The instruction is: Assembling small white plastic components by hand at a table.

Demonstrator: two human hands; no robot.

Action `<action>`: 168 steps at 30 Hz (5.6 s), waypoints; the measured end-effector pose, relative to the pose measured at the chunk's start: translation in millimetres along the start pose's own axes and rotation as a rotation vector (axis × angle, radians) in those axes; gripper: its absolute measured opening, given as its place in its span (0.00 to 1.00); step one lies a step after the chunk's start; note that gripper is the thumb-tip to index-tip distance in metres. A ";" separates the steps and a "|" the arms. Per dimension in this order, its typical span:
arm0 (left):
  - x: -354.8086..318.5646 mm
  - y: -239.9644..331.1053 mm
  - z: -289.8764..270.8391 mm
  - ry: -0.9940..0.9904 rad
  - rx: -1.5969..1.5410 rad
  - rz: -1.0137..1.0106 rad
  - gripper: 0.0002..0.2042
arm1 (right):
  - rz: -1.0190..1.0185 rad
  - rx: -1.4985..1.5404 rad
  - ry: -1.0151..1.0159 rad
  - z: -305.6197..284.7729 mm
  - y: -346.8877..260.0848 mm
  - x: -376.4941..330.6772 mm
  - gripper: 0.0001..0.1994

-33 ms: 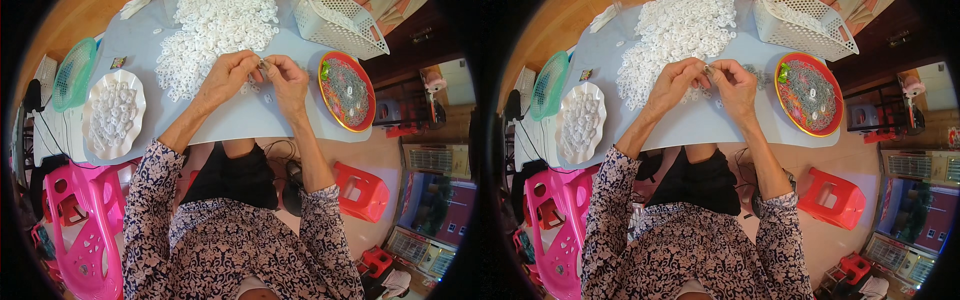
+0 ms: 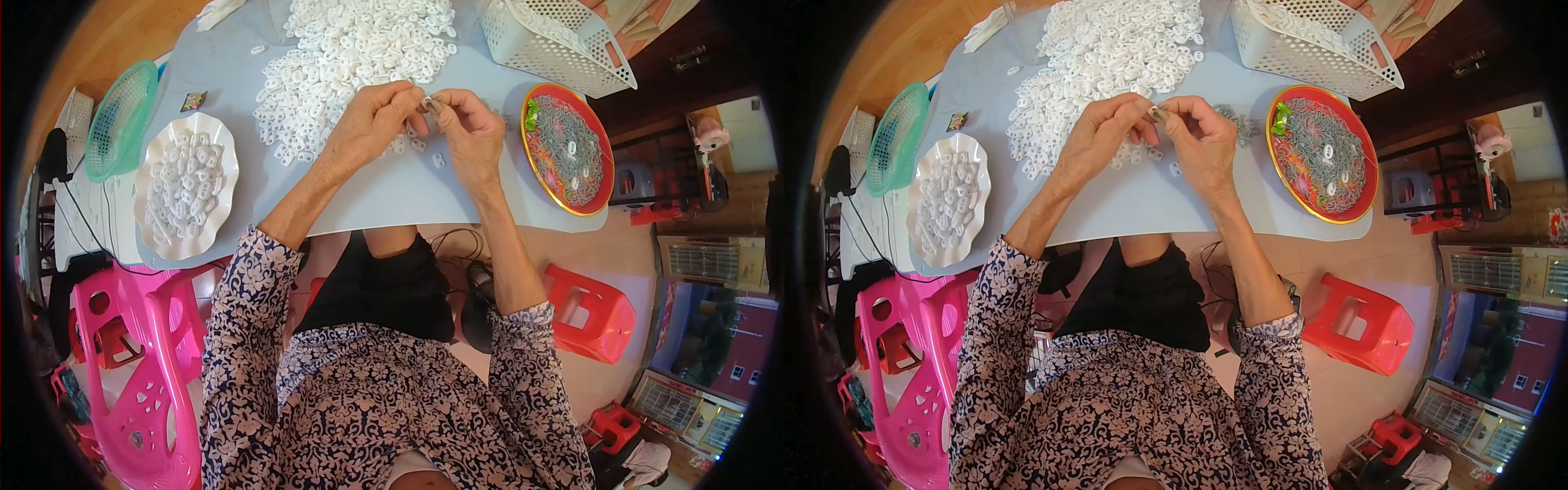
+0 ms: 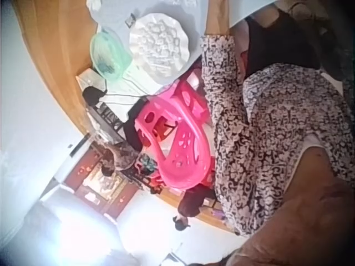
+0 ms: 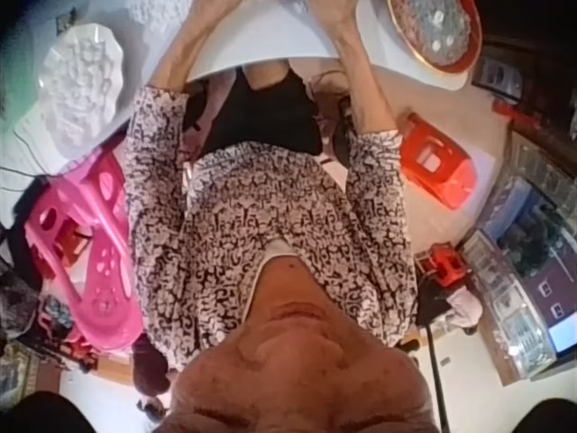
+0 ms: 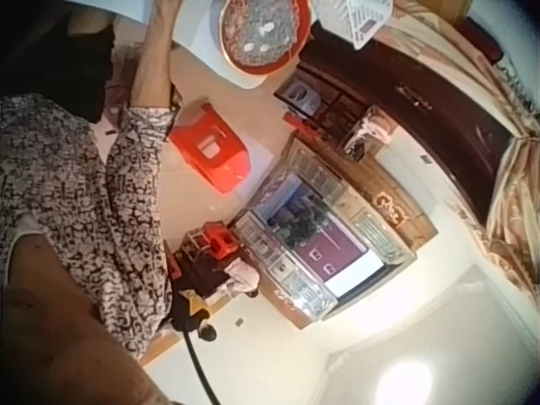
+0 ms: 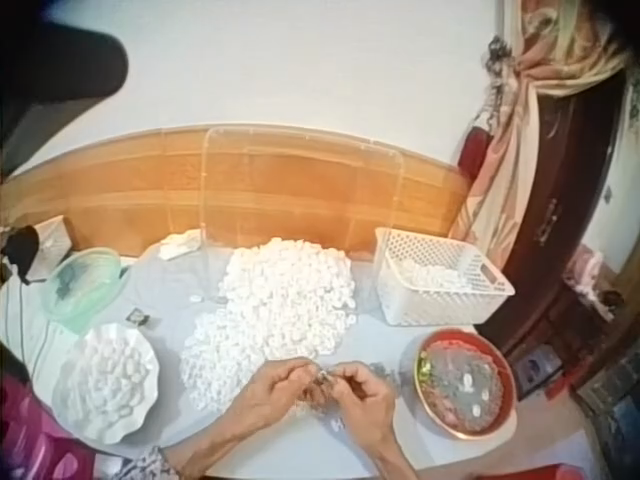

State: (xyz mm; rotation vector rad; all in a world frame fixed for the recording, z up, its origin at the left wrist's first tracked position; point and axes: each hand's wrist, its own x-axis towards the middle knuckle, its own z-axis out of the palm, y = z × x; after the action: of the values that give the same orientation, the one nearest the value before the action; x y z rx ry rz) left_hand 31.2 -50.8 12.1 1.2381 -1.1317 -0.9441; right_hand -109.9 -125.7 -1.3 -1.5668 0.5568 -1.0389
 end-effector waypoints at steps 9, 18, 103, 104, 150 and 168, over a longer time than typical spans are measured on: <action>2.7 -4.5 -11.8 -0.255 -0.718 -0.311 0.11 | 0.007 0.148 -0.117 5.7 -7.3 -3.2 0.05; 2.9 -5.6 -2.2 0.047 -0.435 -0.082 0.08 | 0.015 0.037 -0.026 3.2 -3.9 -2.6 0.06; 0.9 -0.9 -3.2 -0.018 0.009 0.053 0.10 | 0.005 0.050 -0.018 6.4 -6.9 -8.1 0.11; 0.8 -1.6 -3.9 -0.016 0.054 0.065 0.10 | -0.002 0.038 -0.013 6.4 -6.9 -8.5 0.11; -3.8 3.3 1.3 0.022 0.202 0.108 0.11 | -0.080 -0.094 -0.060 10.4 0.2 -12.7 0.16; -4.9 1.6 -0.9 -0.022 0.319 0.145 0.11 | -0.111 -0.139 -0.061 8.8 2.4 -13.1 0.13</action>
State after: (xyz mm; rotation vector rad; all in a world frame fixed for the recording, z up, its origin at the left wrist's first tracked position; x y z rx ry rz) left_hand 30.9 -45.6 13.0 1.3798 -1.4089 -0.6866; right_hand -108.7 -111.2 -7.7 -1.7621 0.5139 -1.0505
